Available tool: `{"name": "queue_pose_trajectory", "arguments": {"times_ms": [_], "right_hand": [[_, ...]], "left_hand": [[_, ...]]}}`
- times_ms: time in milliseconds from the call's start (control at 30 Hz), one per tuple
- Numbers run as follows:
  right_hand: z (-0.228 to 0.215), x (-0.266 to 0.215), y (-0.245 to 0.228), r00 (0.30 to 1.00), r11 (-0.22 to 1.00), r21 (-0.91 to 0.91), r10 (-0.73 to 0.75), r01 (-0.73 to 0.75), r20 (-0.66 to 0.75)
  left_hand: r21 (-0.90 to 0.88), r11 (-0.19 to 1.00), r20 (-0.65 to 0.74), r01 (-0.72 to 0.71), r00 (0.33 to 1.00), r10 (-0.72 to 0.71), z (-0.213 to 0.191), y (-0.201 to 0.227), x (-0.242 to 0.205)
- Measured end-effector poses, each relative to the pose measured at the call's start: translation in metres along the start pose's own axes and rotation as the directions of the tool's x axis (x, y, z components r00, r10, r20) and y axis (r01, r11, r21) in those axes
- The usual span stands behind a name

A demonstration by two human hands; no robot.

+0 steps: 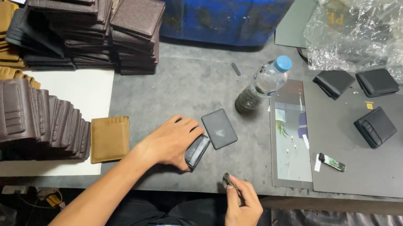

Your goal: Inserting cards into leather wallets and stacking them on a workbench

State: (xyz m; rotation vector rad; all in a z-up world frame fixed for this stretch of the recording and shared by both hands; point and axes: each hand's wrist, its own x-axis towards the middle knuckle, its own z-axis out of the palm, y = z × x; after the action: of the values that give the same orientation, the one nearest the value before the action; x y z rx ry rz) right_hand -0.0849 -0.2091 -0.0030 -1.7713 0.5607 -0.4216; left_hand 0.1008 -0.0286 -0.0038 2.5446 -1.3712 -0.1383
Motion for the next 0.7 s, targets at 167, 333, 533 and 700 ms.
{"name": "queue_pose_trajectory", "arguments": {"times_ms": [167,333,533,700], "right_hand": [[-0.004,0.015,-0.015,0.994,0.994,-0.008,-0.113,0.113,0.012],[0.010,0.042,-0.050,0.874,0.876,-0.063,-0.469,0.479,0.125],[0.028,0.051,-0.068,0.525,0.577,-0.002,-0.741,0.817,0.419],[0.022,0.030,-0.079,0.184,0.311,0.176,-0.840,0.934,0.511]], "left_hand": [[-0.532,0.847,-0.173,-0.002,0.979,-0.107,-0.034,0.027,-0.024],[-0.704,0.709,-0.273,-0.047,0.939,-0.209,-0.025,0.049,-0.049],[-0.673,0.715,-0.453,-0.189,0.870,-0.196,-0.008,0.060,-0.062],[-0.655,0.738,-0.483,-0.163,0.841,-0.244,-0.014,0.062,-0.070]]}}
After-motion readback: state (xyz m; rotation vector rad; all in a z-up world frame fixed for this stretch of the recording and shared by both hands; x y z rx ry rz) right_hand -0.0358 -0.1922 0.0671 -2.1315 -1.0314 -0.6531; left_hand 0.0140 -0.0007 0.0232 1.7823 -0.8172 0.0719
